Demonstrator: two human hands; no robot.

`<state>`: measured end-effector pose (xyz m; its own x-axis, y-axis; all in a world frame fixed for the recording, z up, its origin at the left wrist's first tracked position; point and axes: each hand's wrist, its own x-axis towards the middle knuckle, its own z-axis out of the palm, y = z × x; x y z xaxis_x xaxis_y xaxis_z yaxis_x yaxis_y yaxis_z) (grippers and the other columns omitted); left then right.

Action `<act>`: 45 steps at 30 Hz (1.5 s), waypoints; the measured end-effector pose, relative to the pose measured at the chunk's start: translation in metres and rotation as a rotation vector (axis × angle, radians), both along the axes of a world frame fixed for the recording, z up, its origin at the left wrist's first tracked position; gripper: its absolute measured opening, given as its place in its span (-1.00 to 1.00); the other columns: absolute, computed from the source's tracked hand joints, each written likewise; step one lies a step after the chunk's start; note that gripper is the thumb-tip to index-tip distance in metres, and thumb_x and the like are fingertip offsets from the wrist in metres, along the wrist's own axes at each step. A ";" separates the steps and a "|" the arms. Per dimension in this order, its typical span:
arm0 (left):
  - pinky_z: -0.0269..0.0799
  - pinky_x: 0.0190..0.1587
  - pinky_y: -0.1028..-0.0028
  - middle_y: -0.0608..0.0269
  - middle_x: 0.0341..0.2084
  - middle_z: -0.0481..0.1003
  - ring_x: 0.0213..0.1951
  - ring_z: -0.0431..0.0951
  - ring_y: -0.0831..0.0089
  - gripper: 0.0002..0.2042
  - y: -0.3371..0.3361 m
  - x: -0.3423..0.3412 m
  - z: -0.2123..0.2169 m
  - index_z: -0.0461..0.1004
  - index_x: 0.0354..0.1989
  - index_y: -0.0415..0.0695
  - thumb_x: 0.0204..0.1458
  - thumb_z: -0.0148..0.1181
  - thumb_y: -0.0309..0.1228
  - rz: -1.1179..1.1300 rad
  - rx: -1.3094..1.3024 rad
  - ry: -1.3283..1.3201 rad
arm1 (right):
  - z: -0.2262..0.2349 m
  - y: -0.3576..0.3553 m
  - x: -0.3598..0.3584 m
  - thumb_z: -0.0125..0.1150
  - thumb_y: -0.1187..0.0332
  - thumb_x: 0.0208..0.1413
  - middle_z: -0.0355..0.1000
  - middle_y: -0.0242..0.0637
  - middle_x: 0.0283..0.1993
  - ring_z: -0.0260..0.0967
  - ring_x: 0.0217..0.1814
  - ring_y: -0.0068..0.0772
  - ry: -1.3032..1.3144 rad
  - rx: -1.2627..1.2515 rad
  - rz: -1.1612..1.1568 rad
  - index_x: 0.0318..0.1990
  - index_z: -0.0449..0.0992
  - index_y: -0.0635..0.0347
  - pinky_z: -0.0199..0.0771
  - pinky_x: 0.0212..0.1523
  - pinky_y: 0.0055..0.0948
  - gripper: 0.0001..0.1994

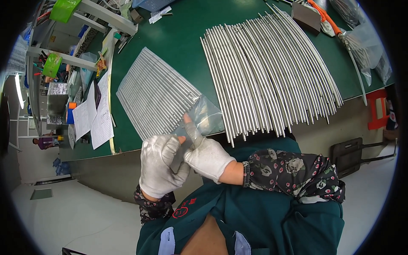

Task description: Organizing, cleaning with a sanding block, and packing thin metal rods into plastic bags at a manufacturing station.

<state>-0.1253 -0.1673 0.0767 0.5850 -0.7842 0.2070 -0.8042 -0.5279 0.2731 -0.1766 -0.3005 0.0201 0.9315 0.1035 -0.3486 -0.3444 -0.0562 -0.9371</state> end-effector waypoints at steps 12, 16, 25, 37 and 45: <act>-0.01 0.19 0.01 0.17 0.04 0.31 0.10 0.25 0.11 -0.54 0.000 0.076 -0.029 0.40 -0.04 -0.06 -0.21 0.16 -0.24 -0.156 -0.021 -0.085 | -0.012 0.003 -0.005 -0.05 0.38 -0.05 0.33 0.07 -0.65 0.36 -0.58 0.01 -0.194 -0.156 -0.021 0.32 -0.29 0.17 0.38 -0.46 -0.20 -0.23; -0.02 0.19 0.01 0.18 0.04 0.31 0.10 0.25 0.12 -0.51 -0.001 0.075 -0.028 0.39 -0.04 -0.06 -0.24 0.18 -0.23 -0.160 -0.024 -0.083 | -0.013 0.001 -0.008 -0.04 0.38 -0.06 0.34 0.08 -0.63 0.36 -0.59 0.00 -0.097 -0.054 -0.003 0.31 -0.29 0.19 0.37 -0.48 -0.19 -0.22; -0.01 0.18 0.01 0.19 0.03 0.31 0.10 0.25 0.12 -0.50 0.000 0.075 -0.028 0.38 -0.04 -0.05 -0.26 0.20 -0.24 -0.157 -0.027 -0.084 | -0.013 0.000 -0.006 -0.04 0.37 -0.07 0.34 0.06 -0.61 0.35 -0.61 -0.05 -0.169 -0.111 -0.023 0.30 -0.30 0.31 0.37 -0.50 -0.23 -0.22; -0.01 0.17 -0.02 0.16 0.03 0.30 0.10 0.24 0.08 -0.50 0.000 0.074 -0.029 0.39 -0.04 -0.03 -0.26 0.20 -0.20 -0.166 -0.005 -0.098 | -0.016 0.000 -0.009 -0.06 0.43 -0.06 0.11 0.41 0.05 0.38 -0.57 -0.17 -0.275 -0.199 0.001 0.02 0.18 0.40 0.46 -0.50 -0.35 -0.57; -0.01 0.17 -0.03 0.15 0.03 0.30 0.10 0.23 0.08 -0.51 0.001 0.075 -0.029 0.39 -0.05 -0.02 -0.25 0.19 -0.18 -0.159 0.001 -0.098 | -0.023 0.000 -0.005 -0.02 0.48 -0.10 -0.13 0.54 0.18 0.42 -0.53 -0.21 -0.453 -0.368 0.104 -0.63 0.22 0.36 0.51 -0.49 -0.39 -0.83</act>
